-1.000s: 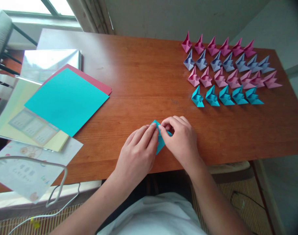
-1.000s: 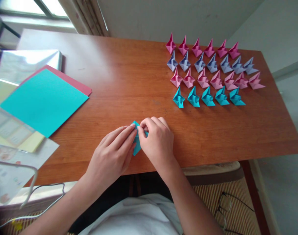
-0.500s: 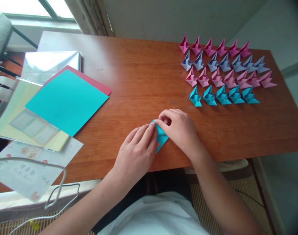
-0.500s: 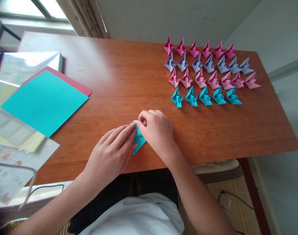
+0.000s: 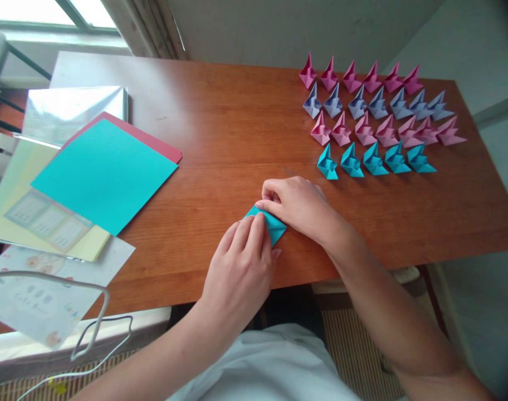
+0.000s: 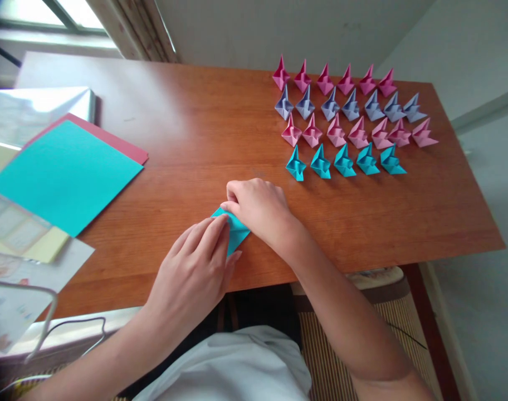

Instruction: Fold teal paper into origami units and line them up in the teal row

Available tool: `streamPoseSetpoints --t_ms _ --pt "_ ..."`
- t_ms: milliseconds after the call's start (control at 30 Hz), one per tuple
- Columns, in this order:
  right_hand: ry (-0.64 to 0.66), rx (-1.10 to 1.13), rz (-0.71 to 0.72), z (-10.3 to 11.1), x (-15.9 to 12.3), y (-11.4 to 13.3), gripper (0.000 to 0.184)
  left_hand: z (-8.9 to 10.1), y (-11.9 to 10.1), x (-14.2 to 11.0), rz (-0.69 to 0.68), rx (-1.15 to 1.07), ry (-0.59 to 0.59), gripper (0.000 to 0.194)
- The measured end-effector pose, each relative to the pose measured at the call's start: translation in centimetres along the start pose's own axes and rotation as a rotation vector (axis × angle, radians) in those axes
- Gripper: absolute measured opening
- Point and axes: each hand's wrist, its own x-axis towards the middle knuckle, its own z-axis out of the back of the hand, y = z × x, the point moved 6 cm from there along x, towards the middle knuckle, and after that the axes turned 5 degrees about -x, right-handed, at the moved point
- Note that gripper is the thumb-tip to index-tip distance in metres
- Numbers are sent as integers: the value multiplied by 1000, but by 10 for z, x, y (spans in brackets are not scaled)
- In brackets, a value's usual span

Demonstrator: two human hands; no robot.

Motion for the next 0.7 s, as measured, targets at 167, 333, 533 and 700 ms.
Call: streamPoseSetpoints --t_ms 167,333,533,700 --pt "-18 12 -3 -3 -3 0 16 -10 -9 -12 38 -21 -11 49" --pt "-26 15 11 -4 -3 1 16 -17 -10 -19 44 -16 -20 56" --pt "-34 17 21 -4 -4 1 15 -23 -13 -20 48 2 56 72" --pt "-25 18 8 -4 -4 1 14 -26 -14 -24 43 -13 47 94"
